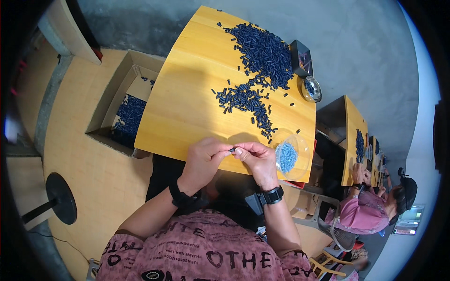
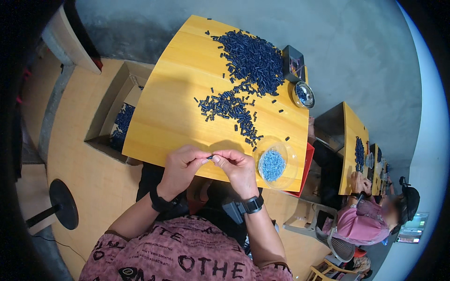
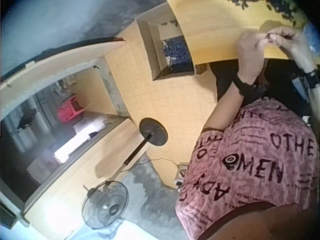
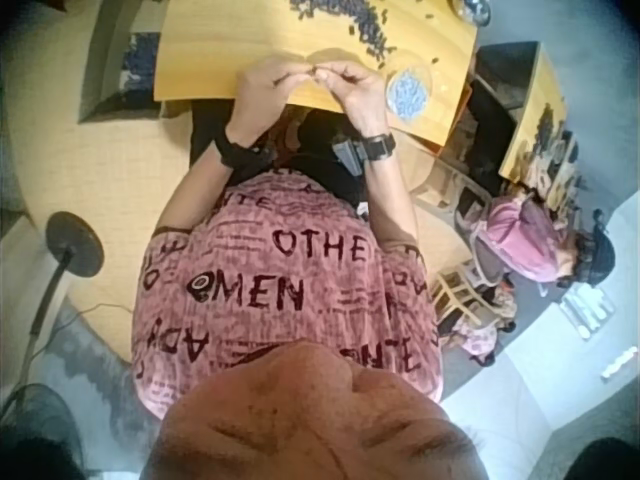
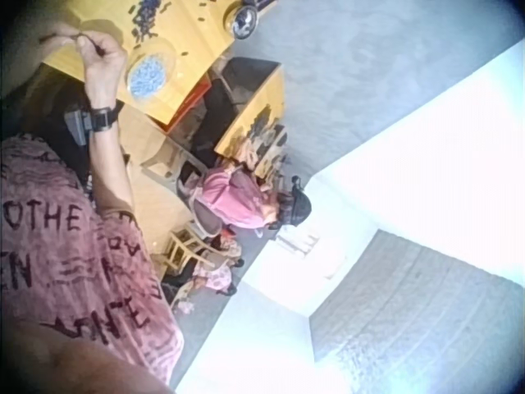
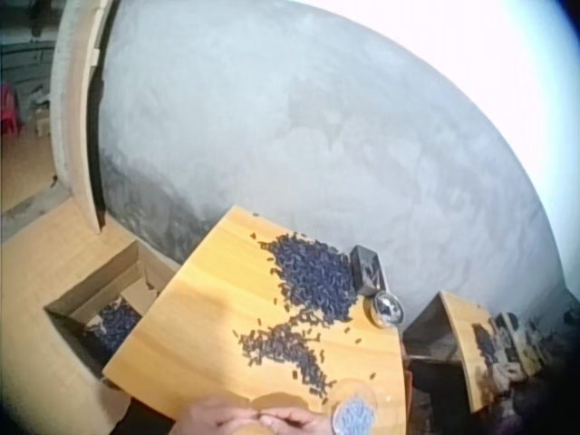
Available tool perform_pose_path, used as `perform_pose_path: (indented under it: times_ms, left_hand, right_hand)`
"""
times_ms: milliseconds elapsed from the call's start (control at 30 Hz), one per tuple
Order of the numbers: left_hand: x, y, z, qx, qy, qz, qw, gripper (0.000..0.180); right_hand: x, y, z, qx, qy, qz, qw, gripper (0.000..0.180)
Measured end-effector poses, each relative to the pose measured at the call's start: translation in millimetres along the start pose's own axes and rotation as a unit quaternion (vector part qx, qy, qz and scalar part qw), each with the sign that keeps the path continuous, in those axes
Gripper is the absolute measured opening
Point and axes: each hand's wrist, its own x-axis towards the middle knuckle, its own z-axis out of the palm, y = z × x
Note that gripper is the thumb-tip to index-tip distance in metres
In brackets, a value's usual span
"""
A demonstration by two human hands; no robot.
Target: Assembling small blue plastic components into black housings by hand on a workbench.
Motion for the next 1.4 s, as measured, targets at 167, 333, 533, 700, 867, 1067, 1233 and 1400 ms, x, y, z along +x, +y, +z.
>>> perform_pose_path:
  times_ms: [167, 333, 533, 700, 867, 1067, 1233, 1400]
  left_hand:
    - [-5, 5, 2, -0.002, -0.024, 0.005, 1.000, 0.016]
    - [-11, 12, 6, -0.072, -0.014, -0.057, 0.996, 0.020]
    - [-18, 22, 1, -0.002, 0.012, -0.018, 1.000, 0.014]
    - [-25, 35, -5, 0.020, 0.050, 0.011, 0.998, 0.012]
    - [-28, 43, -25, 0.028, 0.088, 0.008, 0.996, 0.010]
    - [-23, 1, -115, -0.057, 0.306, -0.039, 0.949, 0.016]
    - [-17, -54, -195, 0.116, 0.352, -0.089, 0.925, 0.028]
    - [3, -43, -183, 0.221, 0.349, -0.062, 0.909, 0.043]
  right_hand:
    - [-5, -2, -4, 0.031, 0.003, 0.017, 0.999, 0.015]
    - [-13, -12, -2, 0.025, 0.024, 0.005, 0.999, 0.016]
    - [-24, -14, 5, 0.032, 0.011, -0.014, 0.999, 0.014]
    - [-32, -18, 13, 0.043, -0.009, -0.048, 0.998, 0.016]
    - [-34, -7, 17, 0.048, 0.011, -0.086, 0.995, 0.016]
    - [-36, 7, 9, -0.327, 0.152, -0.247, 0.899, 0.030]
    - [-40, 5, 9, -0.348, 0.169, -0.244, 0.889, 0.044]
    - [-34, 16, 6, -0.367, 0.171, -0.228, 0.885, 0.050]
